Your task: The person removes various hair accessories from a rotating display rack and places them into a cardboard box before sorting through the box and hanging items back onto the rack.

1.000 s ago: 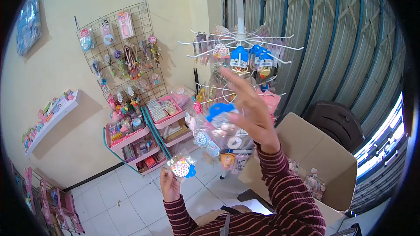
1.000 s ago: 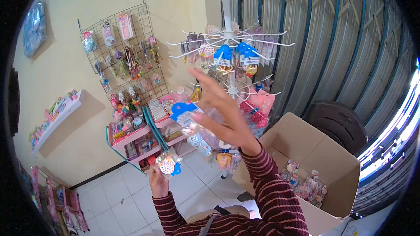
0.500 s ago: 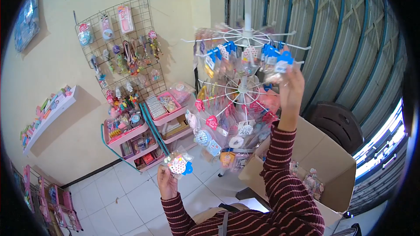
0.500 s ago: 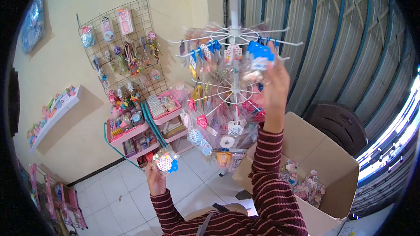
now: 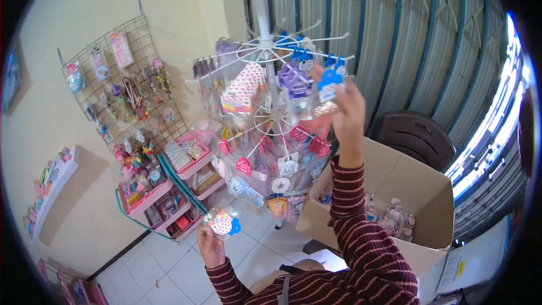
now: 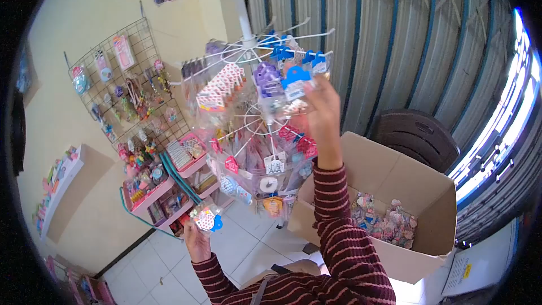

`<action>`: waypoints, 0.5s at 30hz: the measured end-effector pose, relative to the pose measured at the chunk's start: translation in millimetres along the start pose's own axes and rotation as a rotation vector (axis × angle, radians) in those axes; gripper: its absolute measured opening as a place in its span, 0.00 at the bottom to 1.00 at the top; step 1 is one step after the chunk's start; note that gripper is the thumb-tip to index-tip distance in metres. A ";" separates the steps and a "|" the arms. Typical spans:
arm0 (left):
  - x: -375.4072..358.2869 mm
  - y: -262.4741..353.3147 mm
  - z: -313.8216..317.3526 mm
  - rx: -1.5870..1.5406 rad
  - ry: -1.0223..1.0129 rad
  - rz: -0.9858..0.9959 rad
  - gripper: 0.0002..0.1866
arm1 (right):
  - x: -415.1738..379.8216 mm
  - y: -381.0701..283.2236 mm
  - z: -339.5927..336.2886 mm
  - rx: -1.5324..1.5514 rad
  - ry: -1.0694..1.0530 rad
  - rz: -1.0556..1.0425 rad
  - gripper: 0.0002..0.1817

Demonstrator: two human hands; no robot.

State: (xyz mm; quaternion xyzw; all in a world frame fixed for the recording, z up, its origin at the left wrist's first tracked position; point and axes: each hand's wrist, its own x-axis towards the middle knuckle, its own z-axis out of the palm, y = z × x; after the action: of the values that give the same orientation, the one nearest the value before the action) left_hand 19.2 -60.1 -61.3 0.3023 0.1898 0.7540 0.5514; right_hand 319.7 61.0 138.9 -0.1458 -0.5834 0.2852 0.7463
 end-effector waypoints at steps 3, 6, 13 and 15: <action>-0.5 -0.6 -2.4 0.000 -0.024 0.028 0.03 | 7.7 10.1 -3.8 0.089 0.077 0.064 0.20; -1.5 0.0 -3.0 0.000 -0.034 0.010 0.04 | 11.9 13.6 -14.8 0.366 0.051 0.081 0.18; -4.4 -3.0 7.0 0.024 0.002 0.010 0.04 | 13.4 9.7 -13.7 0.288 0.047 0.078 0.18; -5.2 -3.3 7.0 0.047 -0.009 0.010 0.03 | 10.8 7.1 -6.6 0.253 0.025 0.109 0.19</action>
State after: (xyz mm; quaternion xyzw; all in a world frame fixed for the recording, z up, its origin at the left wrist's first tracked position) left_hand 27.4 -64.4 -59.4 0.3198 0.2036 0.7505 0.5414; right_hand 325.8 73.9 141.7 -0.0856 -0.5246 0.3950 0.7493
